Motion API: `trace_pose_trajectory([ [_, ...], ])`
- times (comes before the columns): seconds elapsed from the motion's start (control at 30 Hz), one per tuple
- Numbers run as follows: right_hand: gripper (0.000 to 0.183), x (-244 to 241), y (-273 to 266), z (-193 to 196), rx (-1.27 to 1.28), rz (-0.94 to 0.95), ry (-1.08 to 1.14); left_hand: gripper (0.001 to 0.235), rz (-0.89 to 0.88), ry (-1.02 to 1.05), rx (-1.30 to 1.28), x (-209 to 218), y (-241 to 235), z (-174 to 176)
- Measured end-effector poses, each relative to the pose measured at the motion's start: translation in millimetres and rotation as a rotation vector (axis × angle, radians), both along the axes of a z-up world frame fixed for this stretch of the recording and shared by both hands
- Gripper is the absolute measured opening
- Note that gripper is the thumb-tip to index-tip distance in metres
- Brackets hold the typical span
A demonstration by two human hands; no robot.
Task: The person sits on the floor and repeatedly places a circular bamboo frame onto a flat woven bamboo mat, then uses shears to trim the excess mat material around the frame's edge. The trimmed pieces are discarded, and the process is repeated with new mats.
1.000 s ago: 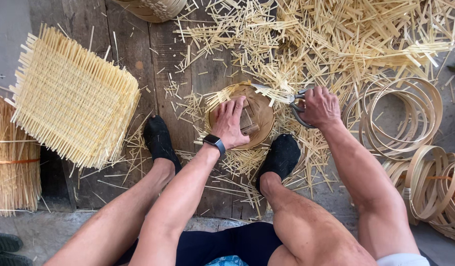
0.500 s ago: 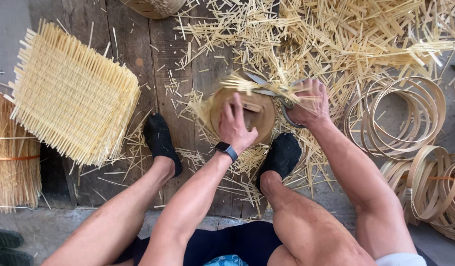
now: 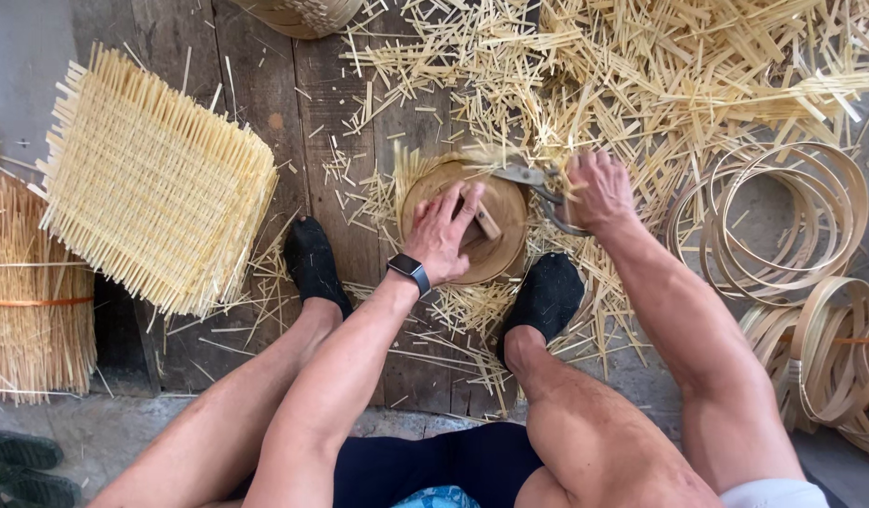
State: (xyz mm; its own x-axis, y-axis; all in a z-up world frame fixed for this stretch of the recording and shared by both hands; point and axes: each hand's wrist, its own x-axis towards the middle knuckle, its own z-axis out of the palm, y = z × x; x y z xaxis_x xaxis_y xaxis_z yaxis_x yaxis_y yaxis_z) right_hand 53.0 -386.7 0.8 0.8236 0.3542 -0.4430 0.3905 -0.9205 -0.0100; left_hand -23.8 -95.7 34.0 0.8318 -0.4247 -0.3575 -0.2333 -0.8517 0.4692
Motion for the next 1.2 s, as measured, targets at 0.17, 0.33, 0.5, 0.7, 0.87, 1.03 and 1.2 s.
trace_pose_trajectory([
  [0.17, 0.045, 2, -15, -18, -0.037, -0.061, 0.151, 0.119, -0.069, 0.029, 0.033, 3, 6, -14],
  [0.33, 0.043, -3, -4, -27, 0.081, 0.062, -0.181, 0.118, -0.218, -0.107, 0.048, 5, 1, -21],
  [0.5, 0.04, 3, -7, -11, -0.051, -0.074, 0.184, 0.133, 0.186, -0.252, -0.11, -7, -6, 6],
  [0.7, 0.074, -3, -4, -18, 0.066, 0.034, -0.2, 0.138, 0.484, 0.013, -0.048, -10, -30, 17],
  [0.87, 0.041, -2, -11, -29, -0.005, -0.07, 0.102, 0.137, 0.31, 0.042, 0.007, -3, -14, 16],
  [1.03, 0.071, 4, -14, -8, 0.036, -0.044, 0.029, 0.134, 0.256, 0.017, -0.052, -7, -3, 19],
  [1.2, 0.081, 6, 16, 12, 0.02, 0.034, 0.042, 0.134, 0.105, 0.032, -0.049, -3, 2, 22],
])
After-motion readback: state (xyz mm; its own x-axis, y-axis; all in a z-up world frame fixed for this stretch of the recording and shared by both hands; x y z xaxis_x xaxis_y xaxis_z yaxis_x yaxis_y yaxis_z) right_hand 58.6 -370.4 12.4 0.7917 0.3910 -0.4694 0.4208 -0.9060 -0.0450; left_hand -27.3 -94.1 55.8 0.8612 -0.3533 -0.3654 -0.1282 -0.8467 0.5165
